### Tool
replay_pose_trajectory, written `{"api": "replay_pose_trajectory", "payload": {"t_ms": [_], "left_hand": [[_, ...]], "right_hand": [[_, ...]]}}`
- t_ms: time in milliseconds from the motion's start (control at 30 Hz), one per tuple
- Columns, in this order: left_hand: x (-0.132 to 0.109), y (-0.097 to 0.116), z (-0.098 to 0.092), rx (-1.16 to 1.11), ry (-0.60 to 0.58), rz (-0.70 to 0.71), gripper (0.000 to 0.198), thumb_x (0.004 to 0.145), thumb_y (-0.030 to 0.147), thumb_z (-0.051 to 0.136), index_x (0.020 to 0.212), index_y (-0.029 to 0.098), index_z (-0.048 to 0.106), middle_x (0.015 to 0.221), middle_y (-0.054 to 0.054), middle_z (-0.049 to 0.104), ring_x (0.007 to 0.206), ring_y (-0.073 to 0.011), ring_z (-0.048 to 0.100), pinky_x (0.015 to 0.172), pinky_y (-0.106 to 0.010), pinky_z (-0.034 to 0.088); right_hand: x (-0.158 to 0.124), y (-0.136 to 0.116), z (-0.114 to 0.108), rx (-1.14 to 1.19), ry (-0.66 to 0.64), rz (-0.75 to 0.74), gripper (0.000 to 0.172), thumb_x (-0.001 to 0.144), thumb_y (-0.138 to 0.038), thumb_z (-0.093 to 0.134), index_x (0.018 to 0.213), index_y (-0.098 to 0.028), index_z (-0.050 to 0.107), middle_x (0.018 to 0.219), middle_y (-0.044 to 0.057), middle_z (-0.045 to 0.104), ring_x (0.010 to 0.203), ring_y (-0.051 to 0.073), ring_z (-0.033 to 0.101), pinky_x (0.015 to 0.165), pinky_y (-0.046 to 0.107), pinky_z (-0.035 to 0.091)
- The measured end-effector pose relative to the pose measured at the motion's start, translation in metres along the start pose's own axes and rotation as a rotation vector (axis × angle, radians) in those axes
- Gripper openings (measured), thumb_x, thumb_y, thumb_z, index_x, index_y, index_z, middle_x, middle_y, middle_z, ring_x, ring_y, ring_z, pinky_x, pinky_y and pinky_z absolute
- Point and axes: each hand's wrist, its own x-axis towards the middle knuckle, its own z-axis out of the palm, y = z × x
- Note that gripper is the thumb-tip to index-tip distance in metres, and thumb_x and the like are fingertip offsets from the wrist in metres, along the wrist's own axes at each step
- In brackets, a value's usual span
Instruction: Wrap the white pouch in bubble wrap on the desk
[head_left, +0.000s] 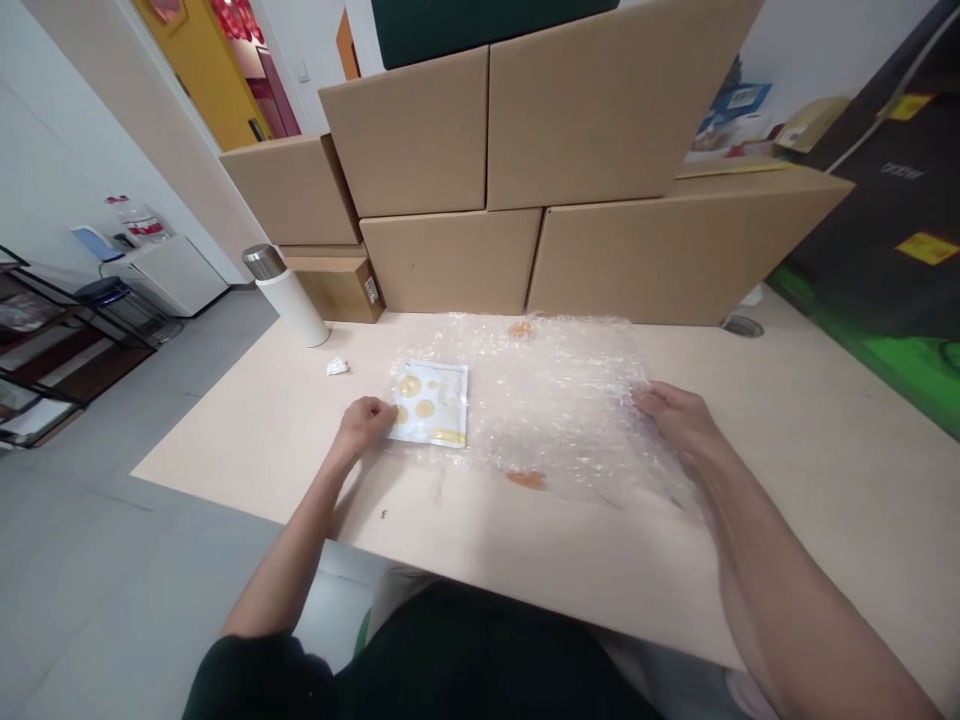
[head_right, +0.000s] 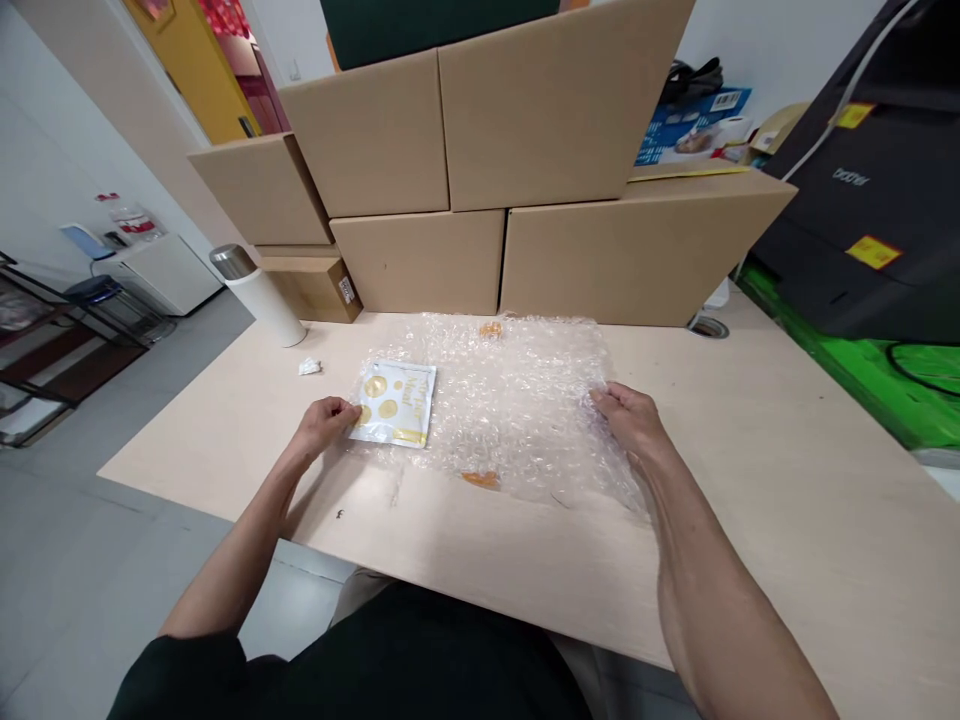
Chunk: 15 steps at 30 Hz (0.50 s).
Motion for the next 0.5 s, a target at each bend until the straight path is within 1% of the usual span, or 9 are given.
{"api": "replay_pose_trajectory", "payload": {"t_ms": [67, 133, 200, 267, 300, 367, 400, 433, 500], "left_hand": [[0.003, -0.012, -0.008, 0.015, 0.014, -0.031, 0.028, 0.074, 0.044, 0.060, 0.063, 0.019, 0.057, 0.052, 0.003, 0.050, 0.051, -0.0126, 0.047, 0.049, -0.023, 0.031], [0.006, -0.020, -0.009, 0.031, 0.017, -0.047, 0.027, 0.074, 0.043, 0.061, 0.062, 0.019, 0.056, 0.051, 0.003, 0.050, 0.051, -0.0126, 0.046, 0.049, -0.024, 0.030], [0.009, -0.024, -0.008, 0.047, 0.014, -0.051, 0.026, 0.073, 0.042, 0.061, 0.061, 0.019, 0.056, 0.052, 0.003, 0.052, 0.052, -0.0127, 0.046, 0.049, -0.024, 0.030], [0.014, -0.025, -0.006, 0.062, 0.005, -0.049, 0.025, 0.073, 0.040, 0.062, 0.060, 0.019, 0.057, 0.052, 0.003, 0.053, 0.053, -0.0128, 0.047, 0.050, -0.024, 0.029], [0.016, -0.025, -0.006, 0.068, -0.004, -0.046, 0.024, 0.072, 0.038, 0.063, 0.059, 0.019, 0.058, 0.052, 0.002, 0.054, 0.053, -0.0128, 0.047, 0.051, -0.024, 0.029], [0.021, -0.023, -0.008, 0.075, -0.029, -0.039, 0.022, 0.070, 0.035, 0.064, 0.057, 0.018, 0.059, 0.052, 0.002, 0.055, 0.053, -0.0129, 0.048, 0.051, -0.024, 0.030], [0.023, -0.022, -0.009, 0.077, -0.043, -0.034, 0.021, 0.069, 0.034, 0.064, 0.056, 0.018, 0.060, 0.052, 0.002, 0.055, 0.053, -0.0129, 0.049, 0.051, -0.024, 0.030], [0.025, -0.021, -0.010, 0.078, -0.056, -0.028, 0.021, 0.069, 0.033, 0.065, 0.055, 0.018, 0.060, 0.052, 0.001, 0.055, 0.053, -0.0130, 0.049, 0.051, -0.024, 0.030], [0.030, -0.019, -0.013, 0.083, -0.076, -0.020, 0.020, 0.068, 0.031, 0.066, 0.054, 0.018, 0.060, 0.051, 0.001, 0.055, 0.053, -0.0136, 0.050, 0.052, -0.024, 0.031]], "right_hand": [[0.000, -0.001, 0.000, -0.013, 0.012, 0.003, 0.022, 0.061, -0.038, 0.070, 0.074, -0.021, 0.066, 0.065, 0.000, 0.061, 0.057, 0.015, 0.049, 0.052, 0.027, 0.038], [0.001, -0.001, -0.003, -0.042, 0.029, 0.000, 0.020, 0.062, -0.036, 0.069, 0.075, -0.021, 0.067, 0.065, 0.000, 0.061, 0.057, 0.015, 0.050, 0.052, 0.028, 0.039], [0.002, -0.003, -0.007, -0.115, 0.071, -0.035, 0.019, 0.064, -0.034, 0.069, 0.078, -0.021, 0.067, 0.071, 0.002, 0.063, 0.063, 0.019, 0.055, 0.059, 0.032, 0.045], [0.003, -0.009, -0.011, -0.283, 0.161, -0.163, 0.021, 0.069, -0.032, 0.067, 0.087, -0.021, 0.068, 0.087, 0.007, 0.068, 0.081, 0.025, 0.063, 0.076, 0.040, 0.050], [0.002, -0.014, -0.011, -0.378, 0.210, -0.258, 0.024, 0.072, -0.032, 0.064, 0.092, -0.021, 0.069, 0.099, 0.010, 0.069, 0.094, 0.029, 0.063, 0.086, 0.045, 0.049], [-0.006, -0.027, -0.004, -0.507, 0.237, -0.463, 0.031, 0.079, -0.034, 0.059, 0.104, -0.020, 0.068, 0.117, 0.015, 0.067, 0.114, 0.035, 0.058, 0.098, 0.052, 0.045], [-0.013, -0.035, 0.004, -0.513, 0.205, -0.547, 0.033, 0.082, -0.035, 0.056, 0.109, -0.020, 0.068, 0.122, 0.016, 0.066, 0.120, 0.035, 0.056, 0.100, 0.053, 0.045], [-0.021, -0.042, 0.015, -0.493, 0.122, -0.614, 0.034, 0.085, -0.037, 0.054, 0.112, -0.021, 0.068, 0.125, 0.015, 0.065, 0.122, 0.034, 0.055, 0.100, 0.053, 0.045], [-0.042, -0.056, 0.046, -0.455, -0.074, -0.729, 0.032, 0.089, -0.039, 0.054, 0.113, -0.024, 0.068, 0.125, 0.012, 0.067, 0.121, 0.031, 0.056, 0.103, 0.053, 0.043]]}}
